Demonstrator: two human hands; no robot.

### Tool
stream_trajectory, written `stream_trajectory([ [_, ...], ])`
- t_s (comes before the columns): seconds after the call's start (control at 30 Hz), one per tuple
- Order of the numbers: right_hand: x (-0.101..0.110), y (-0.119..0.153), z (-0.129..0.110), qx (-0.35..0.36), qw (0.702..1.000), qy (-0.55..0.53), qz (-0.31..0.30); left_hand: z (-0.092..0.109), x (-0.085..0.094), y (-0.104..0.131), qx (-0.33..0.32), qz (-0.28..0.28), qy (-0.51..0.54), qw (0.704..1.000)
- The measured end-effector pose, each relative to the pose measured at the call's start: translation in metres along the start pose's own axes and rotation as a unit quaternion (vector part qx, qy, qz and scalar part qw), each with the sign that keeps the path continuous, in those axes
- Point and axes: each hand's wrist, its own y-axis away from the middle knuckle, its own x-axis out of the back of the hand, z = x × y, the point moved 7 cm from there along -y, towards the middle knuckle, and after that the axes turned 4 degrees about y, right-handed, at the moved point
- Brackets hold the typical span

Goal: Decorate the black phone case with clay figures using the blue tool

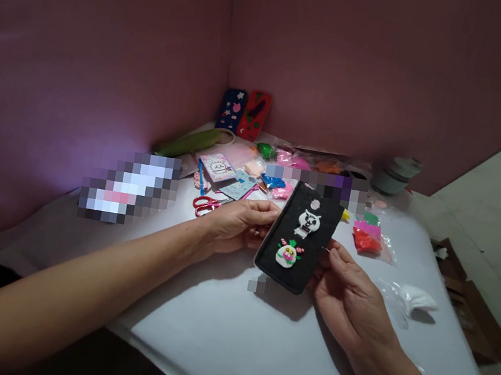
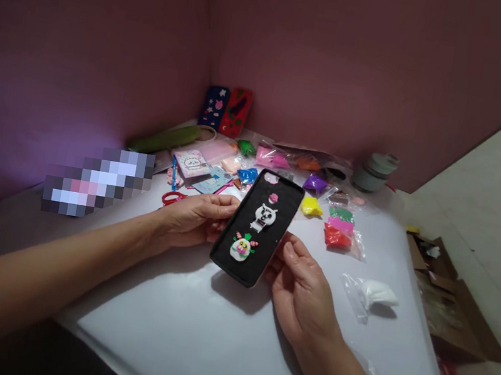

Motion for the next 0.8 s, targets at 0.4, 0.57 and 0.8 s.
stream_trajectory([
  [0.4, 0.007, -0.001, 0.001, 0.003, 0.999, 0.006, 0.036, 0.000, -0.006, 0.003, 0.023, -0.022, -0.009, 0.999],
  [0.57, 0.009, -0.002, 0.004, -0.003, 0.999, 0.007, 0.035, 0.001, 0.000, 0.001, 0.026, -0.022, -0.031, 0.999],
  [0.8, 0.011, -0.001, 0.003, -0.004, 0.999, 0.036, 0.041, 0.002, 0.004, 0.001, 0.029, -0.006, -0.068, 0.997],
])
